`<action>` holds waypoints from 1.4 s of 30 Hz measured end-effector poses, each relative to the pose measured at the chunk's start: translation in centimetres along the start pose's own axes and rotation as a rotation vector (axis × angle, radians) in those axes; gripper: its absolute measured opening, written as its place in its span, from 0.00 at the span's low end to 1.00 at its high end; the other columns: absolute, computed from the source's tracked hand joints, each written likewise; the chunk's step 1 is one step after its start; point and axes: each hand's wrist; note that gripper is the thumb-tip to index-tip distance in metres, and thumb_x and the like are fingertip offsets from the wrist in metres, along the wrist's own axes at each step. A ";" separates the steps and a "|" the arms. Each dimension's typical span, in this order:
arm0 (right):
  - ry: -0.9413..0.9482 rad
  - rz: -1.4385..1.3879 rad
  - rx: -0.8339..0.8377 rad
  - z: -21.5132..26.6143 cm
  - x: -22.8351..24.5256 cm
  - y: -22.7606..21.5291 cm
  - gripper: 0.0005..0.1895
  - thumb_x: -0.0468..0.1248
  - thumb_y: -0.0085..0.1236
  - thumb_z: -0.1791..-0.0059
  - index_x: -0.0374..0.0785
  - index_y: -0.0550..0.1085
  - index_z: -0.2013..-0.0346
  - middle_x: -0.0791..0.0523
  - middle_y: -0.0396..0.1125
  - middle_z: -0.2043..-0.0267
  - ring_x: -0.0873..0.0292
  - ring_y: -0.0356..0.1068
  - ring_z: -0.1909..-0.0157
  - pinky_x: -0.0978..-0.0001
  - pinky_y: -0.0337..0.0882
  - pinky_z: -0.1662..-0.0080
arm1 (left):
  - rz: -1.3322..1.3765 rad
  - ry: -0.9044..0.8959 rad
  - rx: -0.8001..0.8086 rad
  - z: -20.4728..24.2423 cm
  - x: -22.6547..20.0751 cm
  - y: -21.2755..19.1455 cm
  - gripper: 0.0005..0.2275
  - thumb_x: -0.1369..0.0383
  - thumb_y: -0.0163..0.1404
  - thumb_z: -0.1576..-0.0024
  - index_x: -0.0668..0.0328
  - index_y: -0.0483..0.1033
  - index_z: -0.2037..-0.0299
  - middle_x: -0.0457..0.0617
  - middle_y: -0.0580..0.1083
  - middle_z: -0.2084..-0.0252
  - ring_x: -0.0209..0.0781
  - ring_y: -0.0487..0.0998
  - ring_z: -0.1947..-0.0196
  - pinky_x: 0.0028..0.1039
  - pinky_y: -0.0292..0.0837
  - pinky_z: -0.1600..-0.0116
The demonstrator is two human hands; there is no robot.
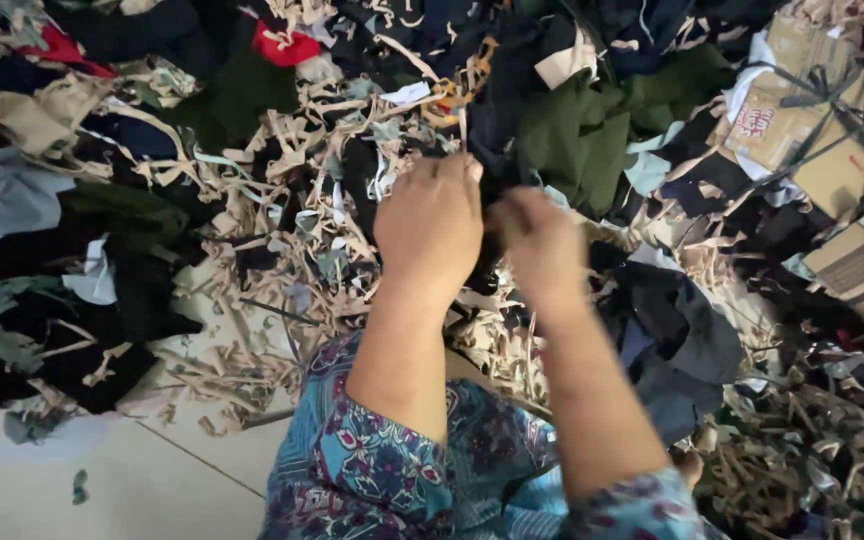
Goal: Sorting through a pile of fabric scraps by picking up, inspecting, and organizing individual pieces.
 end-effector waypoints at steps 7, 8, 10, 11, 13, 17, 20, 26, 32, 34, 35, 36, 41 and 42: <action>0.164 -1.361 -0.025 0.3 5.2 -14.7 0.04 0.27 0.47 0.40 0.31 0.71 0.53 0.46 0.74 0.56 0.58 0.78 0.71 0.77 0.84 0.65 | 0.363 0.060 0.317 -0.1 -3.6 -5.7 0.18 0.67 0.37 0.37 0.59 0.68 0.37 0.56 0.73 0.45 0.55 0.76 0.55 0.46 0.77 0.63; 0.179 -1.358 -0.064 0.7 5.0 -15.5 0.05 0.29 0.46 0.39 0.34 0.71 0.52 0.46 0.75 0.54 0.54 0.78 0.63 0.65 0.83 0.57 | 0.437 0.187 0.388 0.1 -4.0 -5.8 0.22 0.68 0.40 0.39 0.57 0.60 0.32 0.57 0.68 0.37 0.56 0.68 0.41 0.52 0.63 0.45; 0.193 -1.353 -0.109 1.7 4.7 -16.6 0.05 0.31 0.46 0.38 0.37 0.72 0.51 0.47 0.75 0.51 0.49 0.79 0.54 0.54 0.83 0.49 | 0.511 0.319 0.461 0.6 -4.8 -5.6 0.29 0.69 0.43 0.40 0.55 0.51 0.27 0.58 0.64 0.29 0.57 0.59 0.27 0.58 0.50 0.26; 0.198 -1.338 -0.118 2.2 4.6 -17.0 0.06 0.32 0.47 0.38 0.38 0.72 0.49 0.47 0.75 0.49 0.49 0.79 0.53 0.53 0.83 0.48 | 0.527 0.398 0.497 1.0 -5.3 -5.3 0.34 0.60 0.49 0.41 0.50 0.45 0.26 0.55 0.56 0.24 0.57 0.46 0.23 0.62 0.38 0.27; 0.204 -1.327 -0.126 3.2 4.4 -17.4 0.07 0.32 0.47 0.38 0.38 0.73 0.47 0.46 0.75 0.47 0.48 0.79 0.53 0.51 0.83 0.46 | 0.538 0.475 0.533 1.3 -6.0 -4.5 0.41 0.50 0.54 0.41 0.45 0.39 0.24 0.52 0.49 0.19 0.57 0.32 0.20 0.67 0.26 0.27; 0.022 -1.416 -0.122 6.0 2.1 -19.1 0.10 0.30 0.43 0.34 0.40 0.74 0.43 0.46 0.70 0.34 0.45 0.72 0.35 0.52 0.79 0.35 | 0.135 0.266 0.577 1.2 -6.0 -3.2 0.18 0.71 0.47 0.41 0.45 0.73 0.40 0.45 0.78 0.44 0.42 0.76 0.42 0.59 0.34 0.23; 0.028 -1.352 -0.294 9.1 -0.1 -21.3 0.09 0.33 0.50 0.34 0.49 0.76 0.45 0.54 0.69 0.30 0.51 0.69 0.26 0.56 0.76 0.29 | -0.064 0.149 0.566 0.6 -4.4 -1.7 0.21 0.80 0.43 0.44 0.48 0.76 0.43 0.54 0.76 0.44 0.50 0.72 0.39 0.69 0.30 0.25; 0.365 -1.248 -0.755 14.1 -5.1 -26.4 0.12 0.39 0.63 0.45 0.48 0.79 0.47 0.63 0.77 0.45 0.70 0.76 0.48 0.85 0.73 0.53 | -0.113 0.290 0.264 1.2 -4.5 0.7 0.12 0.72 0.48 0.43 0.44 0.82 0.54 0.52 0.75 0.50 0.61 0.63 0.35 0.70 0.31 0.27; 0.471 -0.853 -0.945 18.5 -8.0 -26.9 0.06 0.38 0.52 0.37 0.56 0.74 0.54 0.61 0.75 0.51 0.61 0.76 0.51 0.73 0.70 0.59 | 0.531 0.296 0.447 2.5 -9.6 -2.3 0.17 0.73 0.41 0.43 0.46 0.75 0.47 0.49 0.79 0.62 0.46 0.81 0.64 0.40 0.68 0.63; 0.478 -0.802 -1.007 19.4 -8.6 -26.2 0.08 0.34 0.53 0.37 0.53 0.72 0.57 0.59 0.74 0.57 0.61 0.76 0.58 0.71 0.73 0.62 | 0.687 0.102 0.676 4.1 -11.8 -1.4 0.16 0.69 0.37 0.38 0.42 0.74 0.45 0.50 0.79 0.73 0.38 0.83 0.73 0.28 0.68 0.73; 0.456 -0.762 -0.988 19.7 -8.4 -25.8 0.08 0.33 0.52 0.38 0.51 0.71 0.59 0.60 0.72 0.58 0.63 0.74 0.58 0.70 0.77 0.57 | 0.914 0.129 0.704 5.2 -12.6 0.4 0.14 0.68 0.36 0.36 0.46 0.75 0.47 0.51 0.80 0.64 0.35 0.81 0.70 0.25 0.71 0.65; 0.435 -0.721 -0.970 20.0 -8.2 -25.3 0.08 0.32 0.52 0.39 0.49 0.69 0.60 0.61 0.70 0.58 0.66 0.73 0.57 0.70 0.81 0.53 | 1.142 0.154 0.731 6.3 -13.5 2.2 0.13 0.67 0.36 0.34 0.50 0.76 0.48 0.52 0.81 0.55 0.33 0.79 0.67 0.22 0.74 0.58; 0.244 -0.093 -0.877 22.6 -11.5 -21.8 0.10 0.27 0.50 0.38 0.34 0.69 0.41 0.47 0.68 0.42 0.51 0.70 0.41 0.61 0.76 0.41 | 1.308 0.137 0.997 11.9 -17.0 8.6 0.22 0.57 0.38 0.34 0.47 0.61 0.30 0.58 0.59 0.25 0.53 0.58 0.25 0.41 0.49 0.24; 0.107 0.133 -0.822 23.3 -13.1 -20.7 0.13 0.23 0.53 0.39 0.27 0.69 0.39 0.41 0.65 0.39 0.44 0.67 0.36 0.52 0.71 0.35 | 1.338 0.063 0.972 12.6 -17.1 10.8 0.23 0.60 0.44 0.35 0.47 0.60 0.29 0.54 0.58 0.24 0.49 0.58 0.25 0.35 0.50 0.25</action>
Point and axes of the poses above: each hand's wrist, its own z-axis away from the middle knuckle, its own y-axis out of the palm, x = y × z
